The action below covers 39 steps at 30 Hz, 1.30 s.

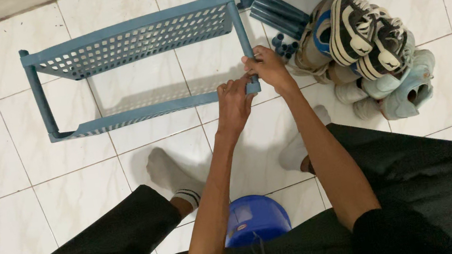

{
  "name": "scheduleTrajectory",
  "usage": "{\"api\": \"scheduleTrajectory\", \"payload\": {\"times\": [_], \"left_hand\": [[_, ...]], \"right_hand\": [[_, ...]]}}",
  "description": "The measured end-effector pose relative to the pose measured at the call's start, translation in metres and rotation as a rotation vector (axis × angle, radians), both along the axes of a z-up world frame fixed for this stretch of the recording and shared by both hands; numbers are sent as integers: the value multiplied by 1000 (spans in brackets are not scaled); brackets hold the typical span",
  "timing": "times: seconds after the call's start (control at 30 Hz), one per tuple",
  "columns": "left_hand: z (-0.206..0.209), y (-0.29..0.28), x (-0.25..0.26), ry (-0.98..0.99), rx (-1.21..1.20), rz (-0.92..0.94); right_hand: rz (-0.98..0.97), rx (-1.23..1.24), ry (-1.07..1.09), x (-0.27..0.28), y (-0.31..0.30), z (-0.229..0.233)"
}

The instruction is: The person assembles a blue plastic shoe rack by hand. They connect perforated shelf panels to vertical support rods, insert the rods into the panel holes, and secure the structure by snapping the pieces together.

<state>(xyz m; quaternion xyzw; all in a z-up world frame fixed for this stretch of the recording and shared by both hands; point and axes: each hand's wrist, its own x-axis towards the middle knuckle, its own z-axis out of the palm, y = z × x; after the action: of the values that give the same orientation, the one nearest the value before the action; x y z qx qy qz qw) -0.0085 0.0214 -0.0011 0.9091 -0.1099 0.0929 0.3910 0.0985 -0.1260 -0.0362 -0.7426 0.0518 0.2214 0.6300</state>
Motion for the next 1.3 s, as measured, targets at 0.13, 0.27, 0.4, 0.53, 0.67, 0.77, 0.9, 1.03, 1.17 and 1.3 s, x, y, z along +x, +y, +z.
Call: {"api": "scheduleTrajectory", "payload": {"times": [0.13, 0.27, 0.4, 0.53, 0.67, 0.77, 0.9, 1.03, 1.17, 1.3], "left_hand": [[6, 2, -2, 9, 2, -11], [17, 3, -2, 32, -31, -13], [31, 7, -1, 50, -130, -27], [38, 8, 4, 48, -186, 13], [42, 8, 23, -23, -224, 101], [43, 14, 48, -57, -166, 133], [40, 25, 97, -103, -30, 153], [29, 35, 145, -205, 131, 130], [14, 40, 186, -181, 222, 39], [3, 46, 200, -113, 127, -35]], "right_hand": [[-21, 11, 47, -3, 1, 10], [1, -12, 26, -7, 2, 11], [31, -68, -6, -9, -1, 4], [12, -78, 28, -9, -4, -5], [-10, -42, -5, 3, -6, -9], [-13, -96, -96, 18, -1, -12], [-25, -199, -334, 43, 13, -13], [-65, -112, -88, 71, 29, -13], [-64, 176, 100, 90, 32, -9], [-62, 418, 276, 98, 37, -1]]}}
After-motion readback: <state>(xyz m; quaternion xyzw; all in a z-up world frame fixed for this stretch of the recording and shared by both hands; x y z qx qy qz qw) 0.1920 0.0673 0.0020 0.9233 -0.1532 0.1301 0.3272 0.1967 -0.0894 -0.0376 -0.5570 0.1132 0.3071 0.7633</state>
